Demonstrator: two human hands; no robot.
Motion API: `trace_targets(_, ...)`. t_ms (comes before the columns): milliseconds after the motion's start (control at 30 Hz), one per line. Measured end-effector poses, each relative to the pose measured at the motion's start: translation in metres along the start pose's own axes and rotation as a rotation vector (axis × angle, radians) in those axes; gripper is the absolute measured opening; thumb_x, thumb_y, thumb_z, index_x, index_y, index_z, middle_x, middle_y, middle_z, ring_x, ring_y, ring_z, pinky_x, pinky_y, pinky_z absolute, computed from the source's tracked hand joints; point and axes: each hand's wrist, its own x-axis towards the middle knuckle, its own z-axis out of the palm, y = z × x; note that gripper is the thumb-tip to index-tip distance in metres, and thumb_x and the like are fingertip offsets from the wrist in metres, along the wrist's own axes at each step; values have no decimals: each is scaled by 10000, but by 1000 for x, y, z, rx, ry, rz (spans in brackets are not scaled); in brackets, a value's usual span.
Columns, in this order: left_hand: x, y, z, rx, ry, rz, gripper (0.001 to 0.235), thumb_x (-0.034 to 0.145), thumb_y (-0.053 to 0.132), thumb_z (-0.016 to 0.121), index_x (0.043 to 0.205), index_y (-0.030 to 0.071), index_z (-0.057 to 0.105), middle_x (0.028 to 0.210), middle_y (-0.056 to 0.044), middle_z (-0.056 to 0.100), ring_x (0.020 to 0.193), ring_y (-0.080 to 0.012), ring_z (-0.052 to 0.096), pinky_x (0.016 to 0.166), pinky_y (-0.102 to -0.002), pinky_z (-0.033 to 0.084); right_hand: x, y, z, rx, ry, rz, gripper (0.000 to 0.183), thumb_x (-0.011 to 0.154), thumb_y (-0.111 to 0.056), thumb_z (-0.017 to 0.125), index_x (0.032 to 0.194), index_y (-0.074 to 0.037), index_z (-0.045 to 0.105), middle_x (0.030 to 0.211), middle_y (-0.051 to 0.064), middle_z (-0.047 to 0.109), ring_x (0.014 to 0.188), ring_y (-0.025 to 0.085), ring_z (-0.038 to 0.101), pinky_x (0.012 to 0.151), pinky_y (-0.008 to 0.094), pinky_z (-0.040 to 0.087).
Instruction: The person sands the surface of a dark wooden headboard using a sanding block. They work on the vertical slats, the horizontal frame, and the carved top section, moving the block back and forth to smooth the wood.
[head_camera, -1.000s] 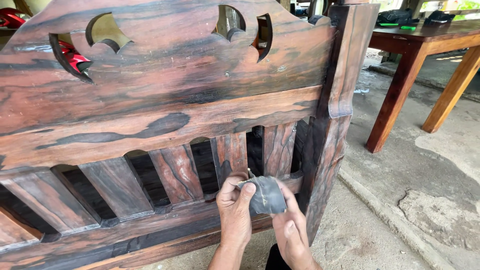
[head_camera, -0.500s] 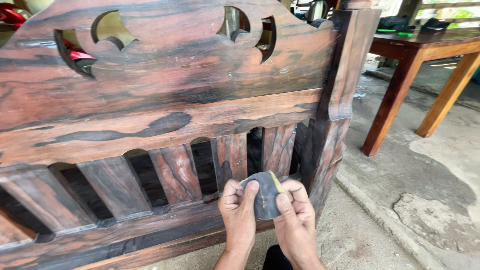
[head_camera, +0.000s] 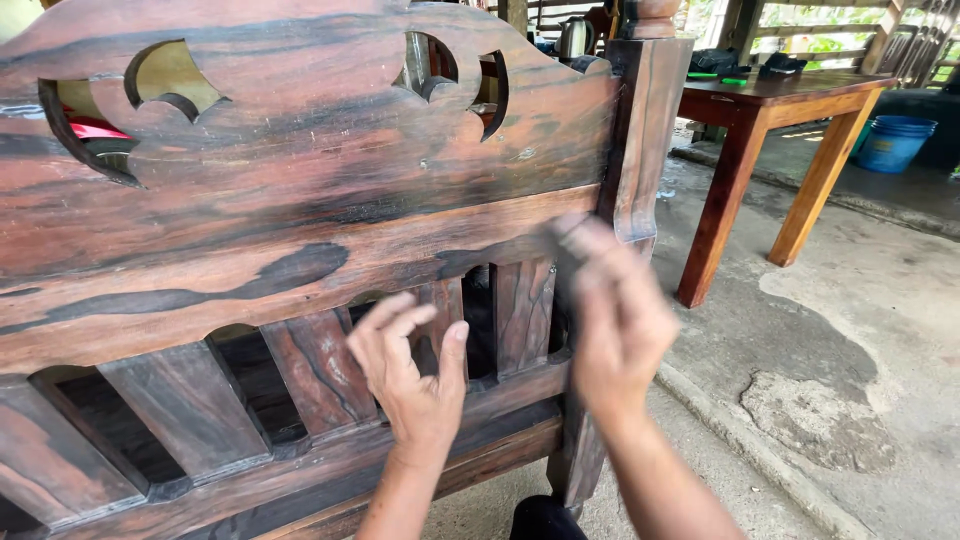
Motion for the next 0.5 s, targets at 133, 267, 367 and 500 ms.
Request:
trace_targets(133,-3,-55,-2,458,-25,348,602,911,242,817,1387,60,496,1482,-217,427,1339,-457,487,1140,-557,398,102,56,1,-740,335,-723,364,1087,50,526,1443,10,587,1461,184,643,1430,340,544,1256,490,314)
trace_targets(267,-7,-79,1,488,-57,461,633,910,243,805,1418,84,464,1488,-243,416,1352,-455,484,1111,-542,420,98,84,4,-1026,238,-645,432,1070,29,534,1501,13,542,1514,225,579,1507,378,447,1273,552,199)
trace_targets(367,-15,-95,8,476,-40,480,649,926,237,784,1432,71,413,1511,-265,389,1390,-467,463,1125,-566,432,76,95,5,-1141,141,-468,515,1058,1,497,1569,39,451,1584,250,500,1561,390,334,1271,585,156)
trace_targets(500,-31,-117,14,285,-184,251,713,873,261,787,1425,31,398,1445,-347,437,1212,-514,574,916,-518,564,101,96,10,-1207,128,-422,564,1055,8,478,1611,26,386,1626,247,460,1587,403,255,1275,593,147)
